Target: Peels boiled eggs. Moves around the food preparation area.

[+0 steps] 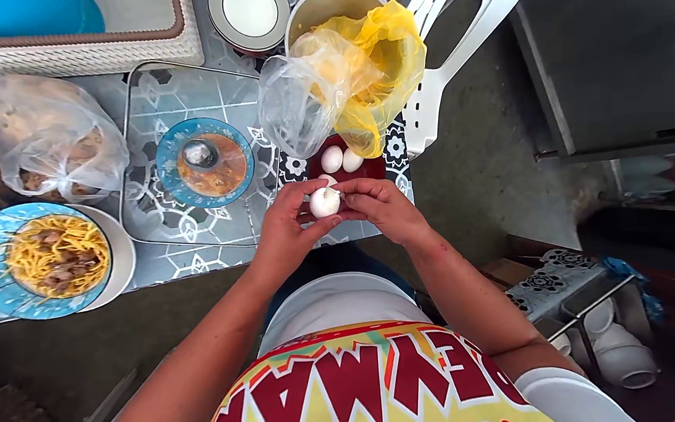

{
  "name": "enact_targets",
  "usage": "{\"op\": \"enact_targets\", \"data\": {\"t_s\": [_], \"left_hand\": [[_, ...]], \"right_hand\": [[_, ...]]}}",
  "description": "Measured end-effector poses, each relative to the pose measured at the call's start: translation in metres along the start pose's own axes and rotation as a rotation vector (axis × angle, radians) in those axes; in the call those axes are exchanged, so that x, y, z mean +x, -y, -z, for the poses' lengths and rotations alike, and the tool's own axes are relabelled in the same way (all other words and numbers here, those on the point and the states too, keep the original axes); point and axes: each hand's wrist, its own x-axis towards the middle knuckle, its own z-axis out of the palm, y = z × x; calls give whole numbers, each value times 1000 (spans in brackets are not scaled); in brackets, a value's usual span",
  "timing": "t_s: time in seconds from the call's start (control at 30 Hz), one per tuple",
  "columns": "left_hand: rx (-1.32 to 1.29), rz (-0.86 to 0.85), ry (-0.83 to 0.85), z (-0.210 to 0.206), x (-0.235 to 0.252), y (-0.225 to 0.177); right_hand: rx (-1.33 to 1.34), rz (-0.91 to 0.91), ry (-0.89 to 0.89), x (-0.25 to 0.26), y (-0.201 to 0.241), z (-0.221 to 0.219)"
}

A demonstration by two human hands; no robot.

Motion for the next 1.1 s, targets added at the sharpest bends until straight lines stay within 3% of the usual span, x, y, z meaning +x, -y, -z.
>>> {"op": "enact_targets", "data": {"t_s": [0.17, 0.53, 0.67, 0.8, 0.9, 1.1], "left_hand": [[20, 52, 7, -3, -1, -3], [-92, 73, 56, -3, -9, -4], [-168, 67, 107, 2, -9, -8], [-400, 99, 184, 14, -4, -5], [-525, 122, 210, 12, -1, 1], [-263, 164, 185, 2, 4, -1]], "right_hand": [[-187, 85, -15, -4, -2, -3], [-244, 117, -113, -16, -2, -13], [-114, 135, -143, -18, -6, -14], [245, 43, -143, -18, -9, -4], [261, -14, -214, -18, -14, 0], [68, 4, -91, -24, -18, -8]]}}
